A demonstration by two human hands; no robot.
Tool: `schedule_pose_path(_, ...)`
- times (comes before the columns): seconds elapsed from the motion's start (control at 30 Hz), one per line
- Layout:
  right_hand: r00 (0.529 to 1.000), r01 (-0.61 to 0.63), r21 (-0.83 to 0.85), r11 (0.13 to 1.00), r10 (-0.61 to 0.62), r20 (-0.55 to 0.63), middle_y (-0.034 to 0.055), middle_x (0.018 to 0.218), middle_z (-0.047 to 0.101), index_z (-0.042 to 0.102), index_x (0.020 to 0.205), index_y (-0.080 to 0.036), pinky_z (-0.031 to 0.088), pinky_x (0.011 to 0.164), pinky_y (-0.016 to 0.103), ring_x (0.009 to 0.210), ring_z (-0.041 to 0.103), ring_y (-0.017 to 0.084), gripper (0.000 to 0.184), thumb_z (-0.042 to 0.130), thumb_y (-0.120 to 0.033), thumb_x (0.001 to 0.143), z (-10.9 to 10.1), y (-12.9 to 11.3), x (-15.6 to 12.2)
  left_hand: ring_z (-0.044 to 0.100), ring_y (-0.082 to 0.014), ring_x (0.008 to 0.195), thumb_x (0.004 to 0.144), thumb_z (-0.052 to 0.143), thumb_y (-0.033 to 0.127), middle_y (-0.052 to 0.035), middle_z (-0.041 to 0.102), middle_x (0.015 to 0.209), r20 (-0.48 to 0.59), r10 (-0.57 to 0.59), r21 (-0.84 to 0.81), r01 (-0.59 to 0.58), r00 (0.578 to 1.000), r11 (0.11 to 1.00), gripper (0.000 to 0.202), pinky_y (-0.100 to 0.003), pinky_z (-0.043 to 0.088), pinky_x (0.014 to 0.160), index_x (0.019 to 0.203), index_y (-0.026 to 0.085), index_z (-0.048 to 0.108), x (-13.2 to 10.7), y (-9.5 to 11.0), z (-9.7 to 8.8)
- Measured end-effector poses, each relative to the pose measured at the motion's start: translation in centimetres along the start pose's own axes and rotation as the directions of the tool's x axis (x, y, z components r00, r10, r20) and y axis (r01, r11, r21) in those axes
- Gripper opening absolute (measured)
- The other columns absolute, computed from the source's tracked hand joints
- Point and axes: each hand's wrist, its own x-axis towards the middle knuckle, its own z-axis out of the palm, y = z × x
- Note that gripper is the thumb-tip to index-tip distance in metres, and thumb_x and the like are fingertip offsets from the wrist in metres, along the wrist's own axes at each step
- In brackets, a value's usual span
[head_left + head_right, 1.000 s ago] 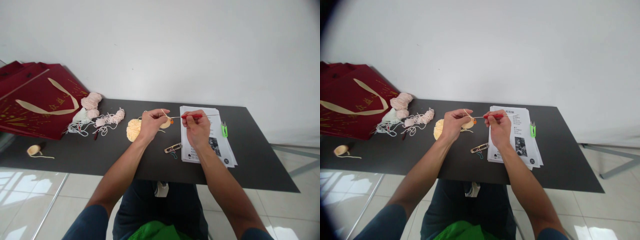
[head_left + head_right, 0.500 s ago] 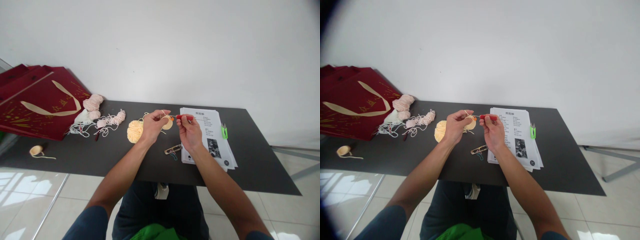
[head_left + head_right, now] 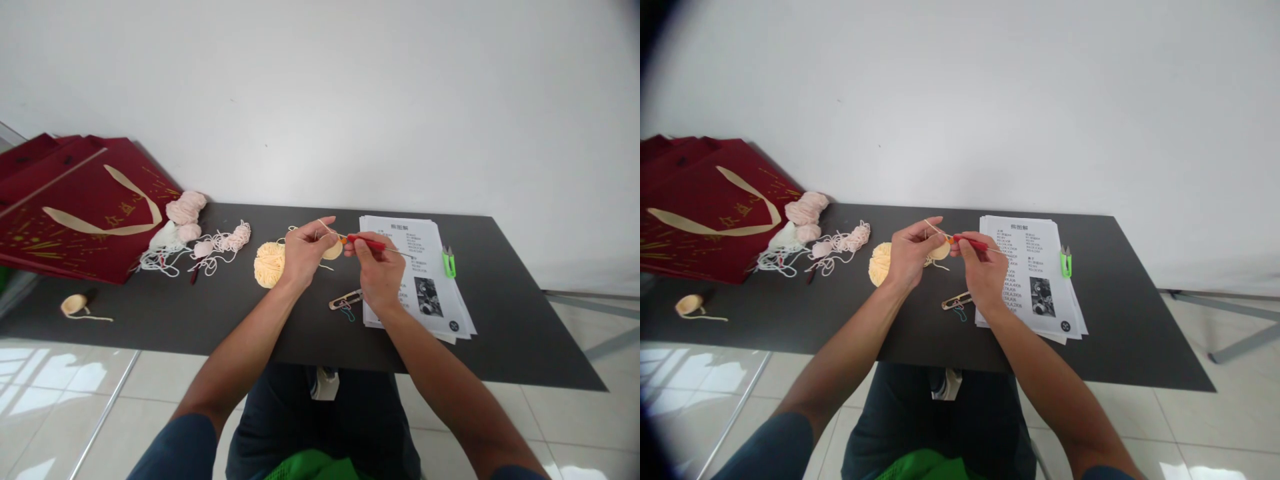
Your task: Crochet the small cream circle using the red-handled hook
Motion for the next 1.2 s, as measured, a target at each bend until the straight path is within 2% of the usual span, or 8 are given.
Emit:
schedule_pose_path(0.1, 0.981, 0.193, -0.223, 0.955, -0.182, 0.070, 0.0013, 0.099, 0.083, 0.081, 0.107, -0.031, 0.065, 0.082, 0.036, 0.081, 0.077, 0.016, 0.018, 0.074, -0.024, 0.092, -0.2, 0.0, -1.0, 0.067, -0.0114, 0.070, 0.064, 0.092, 0.025, -0.0003, 0.076, 0.081, -0.023, -0.101, -0.168, 0.096, 0.995, 0.981, 0.047, -0.027, 0.051, 0.073, 0.109, 0.018, 0.079, 0.2, 0.1, 0.2)
schedule_pose_path(0.23, 0.929, 0.354, -0.189, 0.916, -0.320, 0.189, 0.0009, 0.119, 0.081, 0.082, 0.109, -0.036, 0.065, 0.088, 0.042, 0.093, 0.077, 0.020, 0.025, 0.075, -0.020, 0.091, -0.3, 0.6, -1.5, 0.068, -0.0111, 0.071, 0.059, 0.093, 0.018, -0.0020, 0.076, 0.080, 0.017, -0.212, -0.362, 0.203, 0.977, 0.910, 0.044, -0.026, 0.052, 0.075, 0.100, 0.015, 0.079, 0.4, 0.6, 0.2)
schedule_pose_path(0.3, 0.949, 0.296, -0.127, 0.947, -0.276, 0.151, 0.0007, 0.117, 0.082, 0.082, 0.108, -0.036, 0.066, 0.088, 0.043, 0.094, 0.078, 0.020, 0.024, 0.077, -0.023, 0.089, -0.2, 0.9, -1.3, 0.068, -0.0116, 0.070, 0.060, 0.093, 0.017, -0.0024, 0.077, 0.081, 0.070, -0.242, -0.401, 0.250, 0.968, 0.881, 0.042, -0.026, 0.052, 0.074, 0.100, 0.015, 0.079, 0.5, 0.9, 0.2)
schedule_pose_path(0.4, 0.993, 0.090, 0.030, 0.995, -0.092, 0.076, 0.0005, 0.105, 0.084, 0.083, 0.101, -0.032, 0.067, 0.081, 0.039, 0.085, 0.078, 0.019, 0.016, 0.081, -0.028, 0.085, 0.0, 0.9, -0.5, 0.067, -0.0114, 0.067, 0.060, 0.092, 0.016, -0.0017, 0.076, 0.078, 0.107, -0.247, -0.404, 0.269, 0.963, 0.874, 0.042, -0.026, 0.052, 0.072, 0.101, 0.016, 0.080, 0.5, 1.2, 0.0)
schedule_pose_path(0.5, 0.997, -0.078, 0.238, 0.968, 0.069, 0.048, -0.0011, 0.091, 0.083, 0.081, 0.090, -0.029, 0.064, 0.071, 0.029, 0.078, 0.075, 0.014, 0.012, 0.086, -0.030, 0.080, 0.1, 0.5, 0.5, 0.066, -0.0101, 0.065, 0.059, 0.092, 0.015, -0.0008, 0.075, 0.077, 0.101, -0.231, -0.360, 0.252, 0.968, 0.898, 0.042, -0.025, 0.051, 0.068, 0.100, 0.017, 0.081, 0.4, 1.2, -0.1)
schedule_pose_path(0.6, 0.983, -0.179, 0.324, 0.929, 0.155, 0.097, -0.0017, 0.089, 0.082, 0.078, 0.086, -0.027, 0.060, 0.067, 0.023, 0.074, 0.072, 0.011, 0.014, 0.089, -0.029, 0.077, -0.1, -0.1, 1.4, 0.066, -0.0092, 0.066, 0.059, 0.091, 0.015, -0.0007, 0.074, 0.078, 0.098, -0.200, -0.322, 0.222, 0.975, 0.920, 0.043, -0.023, 0.050, 0.067, 0.102, 0.017, 0.082, 0.2, 1.1, 0.0)
schedule_pose_path(0.8, 0.987, -0.152, 0.373, 0.915, 0.122, 0.103, -0.0033, 0.088, 0.079, 0.074, 0.084, -0.027, 0.056, 0.065, 0.019, 0.072, 0.068, 0.008, 0.019, 0.090, -0.025, 0.074, -0.7, -0.4, 2.1, 0.062, -0.0080, 0.063, 0.058, 0.086, 0.013, 0.0002, 0.071, 0.076, 0.096, -0.158, -0.292, 0.179, 0.983, 0.939, 0.042, -0.023, 0.047, 0.063, 0.099, 0.018, 0.083, 0.1, 1.1, 0.0)
schedule_pose_path(1.2, 0.994, -0.010, 0.230, 0.973, -0.015, 0.107, -0.0006, 0.087, 0.079, 0.073, 0.082, -0.026, 0.054, 0.062, 0.028, 0.069, 0.068, 0.012, 0.012, 0.083, -0.020, 0.078, -0.9, -0.8, 1.9, 0.048, -0.0073, 0.052, 0.060, 0.074, 0.011, 0.0013, 0.063, 0.065, 0.121, -0.101, -0.150, 0.119, 0.987, 0.982, 0.035, -0.024, 0.031, 0.051, 0.093, 0.016, 0.084, 0.4, 1.4, -0.7)
